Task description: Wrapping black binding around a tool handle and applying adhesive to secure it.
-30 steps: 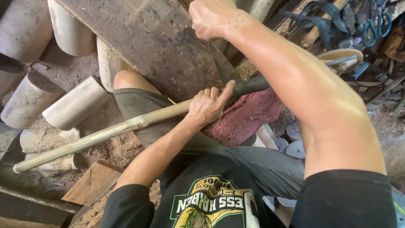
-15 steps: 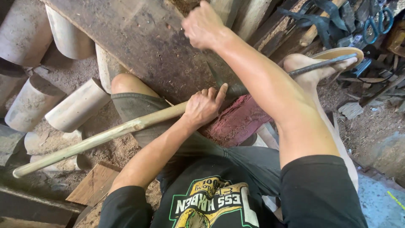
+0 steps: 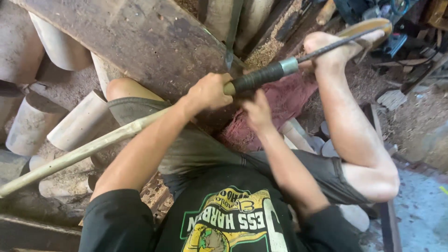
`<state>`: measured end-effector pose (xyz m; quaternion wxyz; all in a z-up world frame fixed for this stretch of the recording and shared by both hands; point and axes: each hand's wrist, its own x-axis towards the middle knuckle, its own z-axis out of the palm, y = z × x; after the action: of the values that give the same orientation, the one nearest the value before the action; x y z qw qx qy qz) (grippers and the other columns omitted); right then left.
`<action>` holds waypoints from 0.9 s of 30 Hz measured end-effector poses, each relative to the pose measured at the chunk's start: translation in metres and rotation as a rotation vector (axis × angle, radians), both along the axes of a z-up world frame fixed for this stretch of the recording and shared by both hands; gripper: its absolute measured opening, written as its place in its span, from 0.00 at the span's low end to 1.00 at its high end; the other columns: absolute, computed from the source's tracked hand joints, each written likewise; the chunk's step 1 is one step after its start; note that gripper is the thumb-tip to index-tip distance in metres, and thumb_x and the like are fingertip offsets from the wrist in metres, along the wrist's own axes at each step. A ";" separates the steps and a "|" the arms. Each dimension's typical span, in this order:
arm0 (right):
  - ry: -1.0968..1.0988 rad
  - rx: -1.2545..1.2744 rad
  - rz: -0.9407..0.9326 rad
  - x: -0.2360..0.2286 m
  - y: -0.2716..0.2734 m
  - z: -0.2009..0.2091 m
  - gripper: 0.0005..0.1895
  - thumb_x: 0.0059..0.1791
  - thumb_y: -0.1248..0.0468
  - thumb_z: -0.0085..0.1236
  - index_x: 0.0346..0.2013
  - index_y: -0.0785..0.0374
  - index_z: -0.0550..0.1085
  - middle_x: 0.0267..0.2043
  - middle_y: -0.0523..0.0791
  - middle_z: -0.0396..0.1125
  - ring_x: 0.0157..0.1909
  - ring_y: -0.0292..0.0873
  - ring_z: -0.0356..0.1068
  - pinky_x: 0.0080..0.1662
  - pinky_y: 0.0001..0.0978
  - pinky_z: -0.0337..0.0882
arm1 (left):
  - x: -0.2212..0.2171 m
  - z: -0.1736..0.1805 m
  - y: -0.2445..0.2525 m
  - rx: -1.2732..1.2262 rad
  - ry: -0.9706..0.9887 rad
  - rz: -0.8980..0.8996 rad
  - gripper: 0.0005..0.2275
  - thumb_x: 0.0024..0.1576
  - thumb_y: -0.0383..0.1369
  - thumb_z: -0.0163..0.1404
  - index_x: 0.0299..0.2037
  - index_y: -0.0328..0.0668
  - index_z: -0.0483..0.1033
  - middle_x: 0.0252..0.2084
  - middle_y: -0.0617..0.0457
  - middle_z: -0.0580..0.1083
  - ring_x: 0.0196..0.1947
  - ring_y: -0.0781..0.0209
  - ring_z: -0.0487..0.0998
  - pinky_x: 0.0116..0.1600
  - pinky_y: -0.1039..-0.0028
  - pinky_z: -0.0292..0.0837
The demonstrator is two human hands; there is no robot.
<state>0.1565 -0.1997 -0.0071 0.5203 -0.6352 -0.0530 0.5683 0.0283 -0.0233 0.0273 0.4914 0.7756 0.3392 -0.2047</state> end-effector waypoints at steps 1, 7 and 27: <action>0.126 0.125 -0.077 -0.007 0.017 0.002 0.41 0.41 0.78 0.53 0.69 0.59 0.57 0.70 0.45 0.57 0.71 0.39 0.59 0.67 0.38 0.63 | -0.001 -0.005 0.000 -0.048 -0.041 0.022 0.19 0.47 0.36 0.59 0.50 0.42 0.77 0.41 0.39 0.79 0.43 0.41 0.81 0.51 0.57 0.76; 0.347 0.194 0.018 -0.008 -0.014 -0.064 0.25 0.48 0.75 0.56 0.61 0.63 0.69 0.49 0.48 0.69 0.48 0.44 0.69 0.50 0.38 0.69 | -0.001 -0.004 0.009 -0.171 -0.166 0.078 0.19 0.44 0.34 0.60 0.45 0.38 0.79 0.37 0.36 0.79 0.38 0.41 0.81 0.47 0.58 0.76; -1.415 0.256 0.702 -0.035 -0.093 0.140 0.09 0.54 0.61 0.54 0.31 0.59 0.75 0.46 0.48 0.72 0.60 0.61 0.63 0.58 0.56 0.52 | -0.024 0.032 -0.007 0.165 0.045 -0.113 0.27 0.58 0.49 0.52 0.67 0.64 0.61 0.40 0.38 0.79 0.41 0.35 0.80 0.47 0.50 0.76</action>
<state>0.1213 -0.2928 0.1333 0.2229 -0.7268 -0.6320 0.1504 0.0042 -0.0300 0.0590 0.4058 0.8265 0.3217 -0.2207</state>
